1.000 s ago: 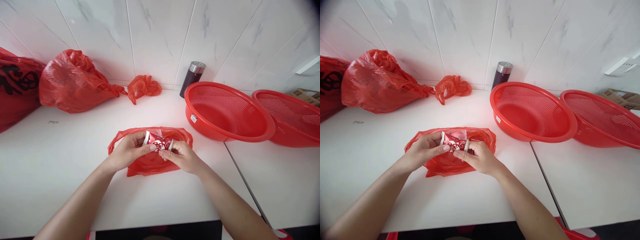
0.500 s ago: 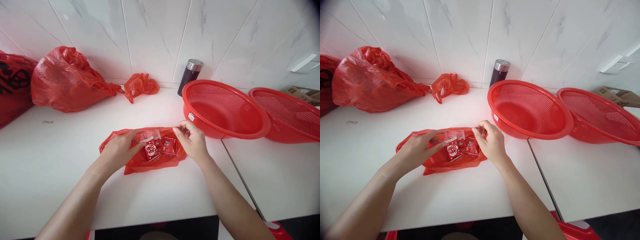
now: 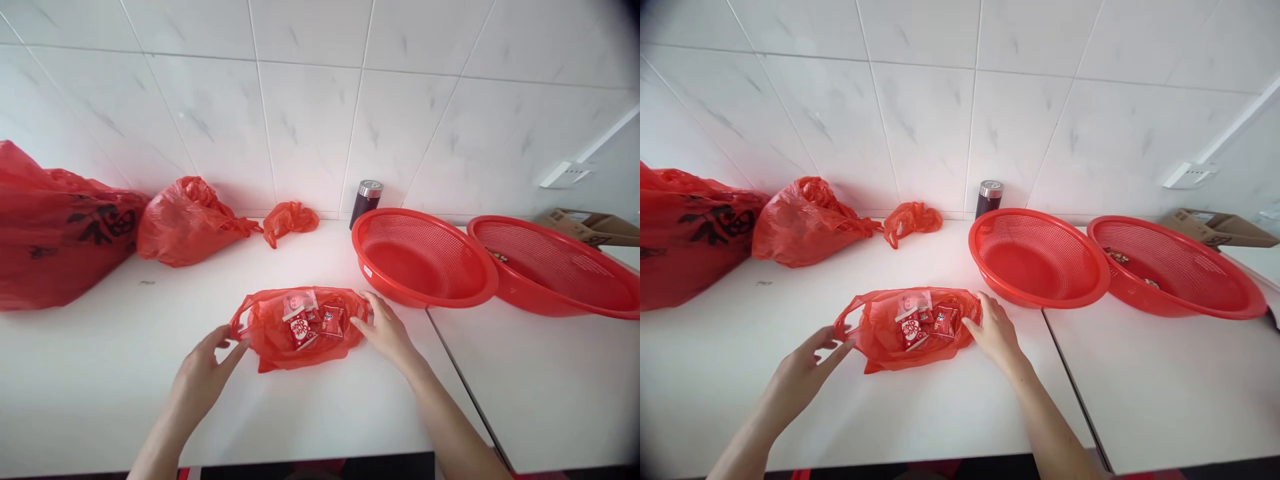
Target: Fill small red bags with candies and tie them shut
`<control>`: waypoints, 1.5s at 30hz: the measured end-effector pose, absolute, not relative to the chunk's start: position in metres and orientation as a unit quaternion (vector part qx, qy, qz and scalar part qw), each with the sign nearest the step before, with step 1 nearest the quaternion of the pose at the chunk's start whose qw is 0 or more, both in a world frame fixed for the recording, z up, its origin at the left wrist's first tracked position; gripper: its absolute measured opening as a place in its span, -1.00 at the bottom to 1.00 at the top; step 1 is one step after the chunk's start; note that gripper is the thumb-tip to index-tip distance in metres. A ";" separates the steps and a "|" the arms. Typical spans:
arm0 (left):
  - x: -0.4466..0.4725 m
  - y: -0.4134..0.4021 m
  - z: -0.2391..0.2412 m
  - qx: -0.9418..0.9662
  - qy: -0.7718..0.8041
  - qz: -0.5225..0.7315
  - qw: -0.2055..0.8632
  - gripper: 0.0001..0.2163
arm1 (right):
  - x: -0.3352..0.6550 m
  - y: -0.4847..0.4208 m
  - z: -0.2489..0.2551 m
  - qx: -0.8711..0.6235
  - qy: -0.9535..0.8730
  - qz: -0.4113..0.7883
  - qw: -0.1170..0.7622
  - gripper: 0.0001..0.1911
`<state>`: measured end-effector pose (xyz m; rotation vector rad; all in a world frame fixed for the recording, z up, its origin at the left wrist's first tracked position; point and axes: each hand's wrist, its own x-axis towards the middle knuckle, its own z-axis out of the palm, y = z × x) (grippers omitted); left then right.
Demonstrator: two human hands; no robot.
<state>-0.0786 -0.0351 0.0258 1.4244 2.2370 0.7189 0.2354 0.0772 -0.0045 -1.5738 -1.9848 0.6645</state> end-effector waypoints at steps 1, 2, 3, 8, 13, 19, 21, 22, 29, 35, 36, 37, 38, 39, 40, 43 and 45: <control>-0.078 -0.038 0.025 0.499 0.795 0.262 0.225 -0.61 | 0.242 0.075 -0.008 -0.585 -0.723 0.267 0.255 -0.52; -0.077 -0.040 0.027 0.491 0.789 0.276 0.245 -0.61 | 0.248 0.072 -0.009 -0.581 -0.715 0.291 0.258 -0.58; -0.075 -0.041 0.031 0.483 0.782 0.299 0.256 -0.60 | 0.253 0.070 -0.009 -0.572 -0.709 0.315 0.268 -0.65; -0.062 -0.038 0.055 0.481 0.731 0.395 0.282 -0.61 | 0.258 0.066 0.005 -0.561 -0.694 0.320 0.318 -0.69; -0.057 -0.034 0.051 0.517 0.706 0.360 0.323 -0.62 | 0.239 0.069 0.005 -0.568 -0.730 0.265 0.273 -0.72; -0.076 -0.027 0.088 0.444 0.595 0.554 0.377 -0.74 | 0.233 0.065 0.076 -0.436 -0.695 0.364 0.442 -0.80; -0.075 -0.020 0.120 0.405 0.501 0.670 0.369 -0.79 | 0.231 0.064 0.117 -0.398 -0.680 0.324 0.523 -0.81; -0.071 -0.016 0.137 0.404 0.461 0.709 0.349 -0.82 | 0.228 0.065 0.136 -0.383 -0.678 0.297 0.552 -0.81; -0.045 -0.005 0.194 0.434 0.396 0.722 0.366 -0.89 | 0.208 0.075 0.202 -0.287 -0.736 0.285 0.543 -0.76; -0.050 0.003 0.180 0.409 0.386 0.707 0.428 -0.92 | 0.211 0.076 0.212 -0.310 -0.808 0.254 0.431 -0.81; -0.051 0.005 0.178 0.403 0.389 0.706 0.433 -0.91 | 0.212 0.076 0.213 -0.306 -0.797 0.256 0.453 -0.82; -0.051 0.007 0.176 0.403 0.391 0.704 0.435 -0.89 | 0.213 0.075 0.214 -0.298 -0.789 0.261 0.470 -0.83; -0.051 0.008 0.175 0.409 0.390 0.702 0.434 -0.89 | 0.213 0.074 0.215 -0.288 -0.789 0.271 0.470 -0.83; -0.050 0.008 0.174 0.419 0.388 0.698 0.433 -0.88 | 0.213 0.073 0.215 -0.281 -0.795 0.281 0.459 -0.83; -0.049 0.008 0.174 0.432 0.387 0.691 0.432 -0.88 | 0.213 0.071 0.216 -0.276 -0.800 0.290 0.446 -0.84; -0.048 0.007 0.172 0.453 0.411 0.667 0.426 -0.86 | 0.212 0.068 0.218 -0.276 -0.777 0.306 0.477 -0.82; -0.048 0.006 0.171 0.453 0.429 0.655 0.428 -0.83 | 0.212 0.067 0.218 -0.292 -0.766 0.304 0.486 -0.79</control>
